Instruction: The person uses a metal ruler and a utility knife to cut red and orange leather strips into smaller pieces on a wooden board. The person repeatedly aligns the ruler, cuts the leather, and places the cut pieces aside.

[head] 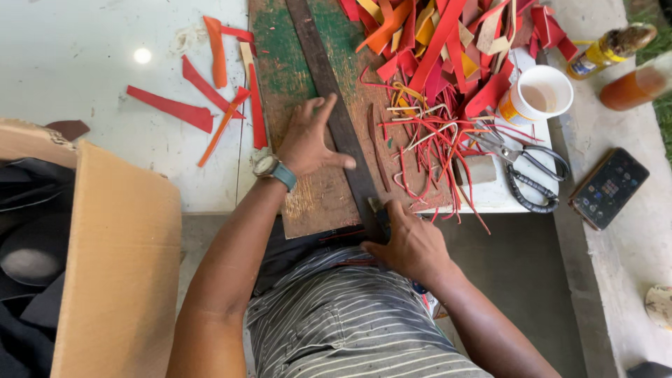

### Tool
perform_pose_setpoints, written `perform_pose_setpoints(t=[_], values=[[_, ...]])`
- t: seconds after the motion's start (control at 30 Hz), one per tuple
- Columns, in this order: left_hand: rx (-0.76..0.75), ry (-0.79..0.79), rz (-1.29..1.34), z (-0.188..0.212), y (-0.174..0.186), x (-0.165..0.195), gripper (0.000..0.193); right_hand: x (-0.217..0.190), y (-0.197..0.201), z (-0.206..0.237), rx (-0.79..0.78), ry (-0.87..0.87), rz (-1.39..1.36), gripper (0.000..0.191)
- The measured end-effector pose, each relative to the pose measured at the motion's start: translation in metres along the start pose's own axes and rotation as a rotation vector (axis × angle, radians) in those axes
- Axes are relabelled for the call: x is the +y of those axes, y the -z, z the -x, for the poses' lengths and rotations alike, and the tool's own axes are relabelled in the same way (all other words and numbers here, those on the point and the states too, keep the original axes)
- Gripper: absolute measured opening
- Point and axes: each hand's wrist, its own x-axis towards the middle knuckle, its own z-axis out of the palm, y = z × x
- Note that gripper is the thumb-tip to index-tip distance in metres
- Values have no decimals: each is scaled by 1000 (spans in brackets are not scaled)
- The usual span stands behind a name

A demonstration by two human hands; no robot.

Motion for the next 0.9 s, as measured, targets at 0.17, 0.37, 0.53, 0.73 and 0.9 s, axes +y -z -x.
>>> perform_pose_setpoints(t=[0.17,0.37,0.53,0.73,0.9], values=[[319,53,282,4,6,-12,66,42,22,1,8,-17,-261,70],[-145,-271,-70,-6,-18,30,37,114,87,2,34,-57,-710,61],[-171,-562,-682,-18,-14,54,9,122,95,0,11,-80,-785,64],[-177,-133,-192,-21,18,60,11,125,89,-6,68,-69,-777,64],[369,2,451,-32,6,46,27,128,80,-10,81,-64,-788,65]])
